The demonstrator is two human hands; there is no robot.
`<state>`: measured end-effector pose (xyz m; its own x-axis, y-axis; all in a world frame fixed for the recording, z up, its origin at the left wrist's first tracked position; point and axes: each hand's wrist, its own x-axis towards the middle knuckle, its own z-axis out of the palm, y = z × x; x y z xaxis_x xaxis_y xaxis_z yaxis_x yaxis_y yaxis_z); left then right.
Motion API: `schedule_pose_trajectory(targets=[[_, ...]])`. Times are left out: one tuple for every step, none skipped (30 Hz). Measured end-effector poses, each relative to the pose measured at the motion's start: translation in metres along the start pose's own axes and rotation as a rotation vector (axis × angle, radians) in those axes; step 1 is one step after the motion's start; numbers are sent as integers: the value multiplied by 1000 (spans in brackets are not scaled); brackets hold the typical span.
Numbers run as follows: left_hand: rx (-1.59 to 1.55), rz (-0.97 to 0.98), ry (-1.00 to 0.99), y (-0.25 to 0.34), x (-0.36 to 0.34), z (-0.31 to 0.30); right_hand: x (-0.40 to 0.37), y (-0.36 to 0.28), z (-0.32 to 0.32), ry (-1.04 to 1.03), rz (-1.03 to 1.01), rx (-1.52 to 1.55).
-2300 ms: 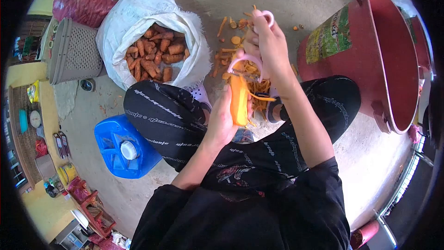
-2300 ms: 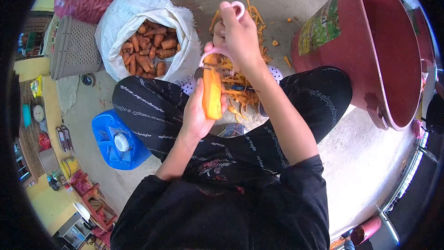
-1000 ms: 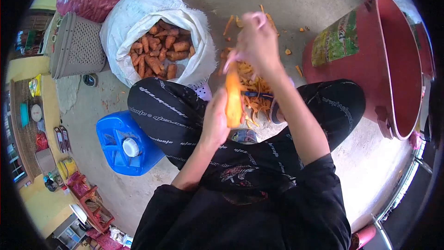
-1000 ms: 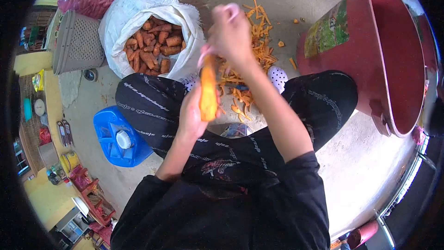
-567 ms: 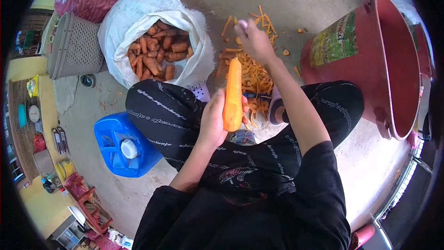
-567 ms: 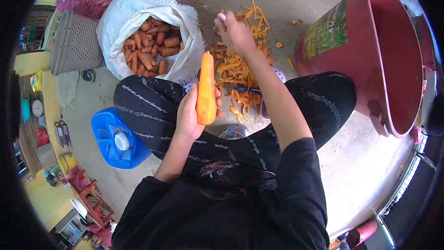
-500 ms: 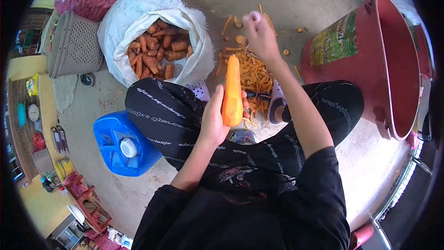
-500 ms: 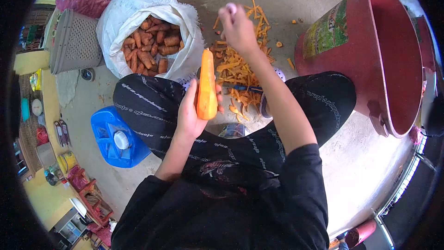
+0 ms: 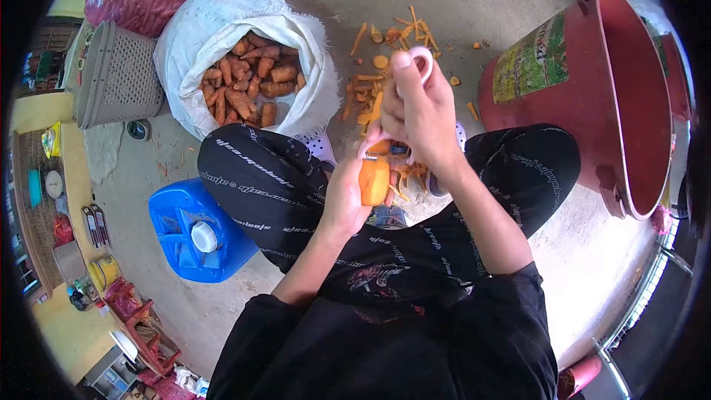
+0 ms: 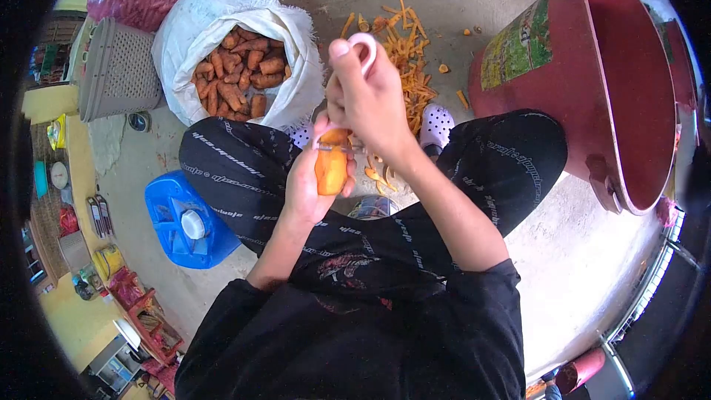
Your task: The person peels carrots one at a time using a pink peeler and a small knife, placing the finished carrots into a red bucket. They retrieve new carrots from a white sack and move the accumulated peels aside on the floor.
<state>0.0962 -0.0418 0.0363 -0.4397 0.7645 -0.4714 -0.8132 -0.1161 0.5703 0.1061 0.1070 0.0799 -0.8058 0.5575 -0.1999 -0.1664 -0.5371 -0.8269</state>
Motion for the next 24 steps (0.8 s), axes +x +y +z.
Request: schedule_pose_trajectory(targets=[[-17, -23, -11, -2, -3, -2, 13, 2, -6, 28, -11, 4], [-32, -47, -23, -3, -6, -4, 26, 2, -12, 58, -25, 8], [-47, -61, -42, -4, -5, -5, 39, -6, -18, 74, 40, 55], [-54, -65, 11, -5, -4, -9, 53, 5, -21, 48, 32, 10], [-60, -77, 64, -8, -5, -13, 64, 28, -25, 32, 27, -33], [-72, -77, 104, -10, 0, -14, 72, 34, -22, 7, 10, -89], [-6, -63, 121, -9, 0, -16, 78, 39, -21, 36, -74, -243], [14, -61, 79, -11, -2, -16, 82, 41, -26, 83, -91, -418], [35, -62, 46, -9, -7, -14, 92, 44, -32, 128, -101, -588], [58, -56, 7, -6, -9, -10, 107, 47, -40, 171, -117, -759], [27, -45, 3, -2, -10, -6, 124, 60, -61, 116, 32, -810], [38, -18, 22, 0, -9, -4, 126, 73, -75, 139, -56, -926], [46, 13, 42, 2, -7, -1, 130, 84, -87, 158, -148, -1042], [53, 38, 69, 2, -7, -1, 130, 89, -92, 175, -233, -1155], [44, 45, 65, 3, -7, -2, 117, 75, -85, 126, -234, -1246], [36, 49, 58, 4, -5, -3, 113, 72, -87, 88, -224, -1320], [31, 51, 48, 5, -3, -3, 111, 70, -91, 55, -214, -1394], [32, 53, 61, 4, -2, -2, 108, 65, -92, 25, -204, -1469], [31, 54, 74, 4, -1, -1, 104, 62, -93, 41, -261, -1410], [30, 55, 88, 3, 0, 0, 99, 59, -94, 55, -318, -1349], [11, 42, 85, 2, 3, -2, 95, 56, -92, 63, -376, -1286], [-6, 26, 85, 1, 5, -6, 87, 46, -82, 61, -280, -1070], [-23, 12, 85, 1, 7, -10, 79, 32, -71, 58, -186, -854], [-35, -1, 64, 1, 8, -13, 70, 19, -61, 55, -93, -639]])
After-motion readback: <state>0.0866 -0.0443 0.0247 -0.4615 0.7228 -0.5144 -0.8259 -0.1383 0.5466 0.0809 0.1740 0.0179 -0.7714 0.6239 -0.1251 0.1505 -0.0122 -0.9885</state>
